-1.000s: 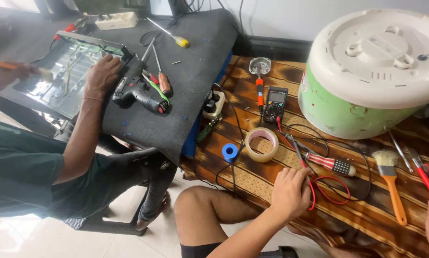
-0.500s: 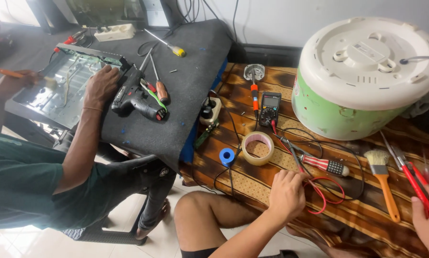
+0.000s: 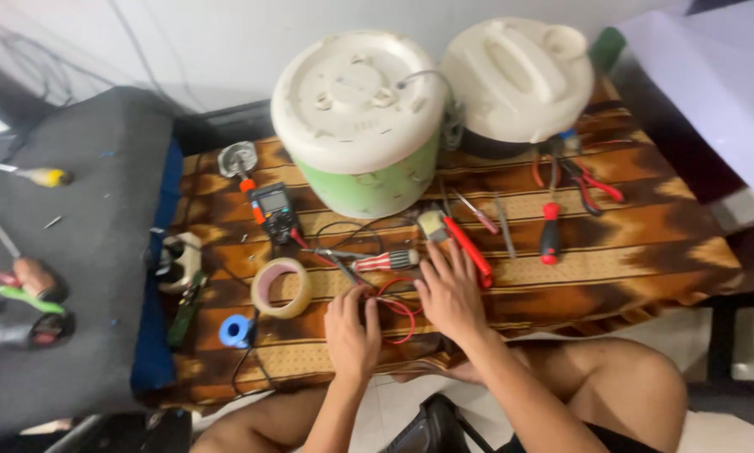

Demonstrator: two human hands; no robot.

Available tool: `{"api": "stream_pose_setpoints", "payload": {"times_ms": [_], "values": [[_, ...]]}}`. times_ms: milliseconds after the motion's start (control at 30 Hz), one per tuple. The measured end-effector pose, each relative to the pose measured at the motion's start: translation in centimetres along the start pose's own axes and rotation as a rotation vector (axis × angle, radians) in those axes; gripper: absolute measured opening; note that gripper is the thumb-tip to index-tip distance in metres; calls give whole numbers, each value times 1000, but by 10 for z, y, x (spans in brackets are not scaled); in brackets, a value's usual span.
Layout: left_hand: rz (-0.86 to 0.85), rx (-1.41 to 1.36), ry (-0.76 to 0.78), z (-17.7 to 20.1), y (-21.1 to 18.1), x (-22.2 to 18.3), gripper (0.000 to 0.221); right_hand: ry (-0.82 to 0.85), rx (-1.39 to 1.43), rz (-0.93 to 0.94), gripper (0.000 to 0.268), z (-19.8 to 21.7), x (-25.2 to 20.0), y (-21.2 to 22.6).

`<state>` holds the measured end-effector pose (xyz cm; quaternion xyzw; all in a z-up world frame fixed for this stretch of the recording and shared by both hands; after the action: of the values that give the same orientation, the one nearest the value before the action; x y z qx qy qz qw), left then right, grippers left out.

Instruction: Disassembling and cleaning a rice cooker using a screwdriver and brush

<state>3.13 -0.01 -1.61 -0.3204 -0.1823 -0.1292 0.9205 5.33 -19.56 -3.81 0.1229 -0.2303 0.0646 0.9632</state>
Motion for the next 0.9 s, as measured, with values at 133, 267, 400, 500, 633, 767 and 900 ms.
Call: {"api": "stream_pose_setpoints", "payload": {"times_ms": [133, 267, 400, 500, 633, 767, 900], "values": [[14, 19, -15, -9, 7, 3, 28, -102, 124, 70, 35, 14, -6, 0], [-82, 3, -117, -16, -1, 23, 35, -198, 340, 244, 22, 4, -21, 1], [-178, 15, -108, -26, -33, 45, 46, -364, 504, 187, 32, -28, -22, -40], [-171, 171, -24, -44, -34, 41, 62, -492, 486, 20, 21, -37, 0, -104], [-132, 92, -34, -39, -31, 42, 55, -202, 118, -268, 28, -11, 30, -144], [-207, -126, -160, -33, -31, 52, 43, 5, 41, -335, 25, -37, 37, -164], [-259, -242, -358, 14, -54, 129, 33, -69, -24, -351, 25, -29, 30, -150]]}}
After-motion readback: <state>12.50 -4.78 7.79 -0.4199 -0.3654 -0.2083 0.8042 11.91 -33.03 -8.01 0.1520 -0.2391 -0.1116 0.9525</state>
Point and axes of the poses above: each hand's wrist, its own x-axis towards the middle knuckle, its own z-axis out of the back of the hand, y = z × x, the point moved 2 cm from there along x, towards the middle knuckle, and after that the axes turned 5 degrees about y, right-handed, at the moved point
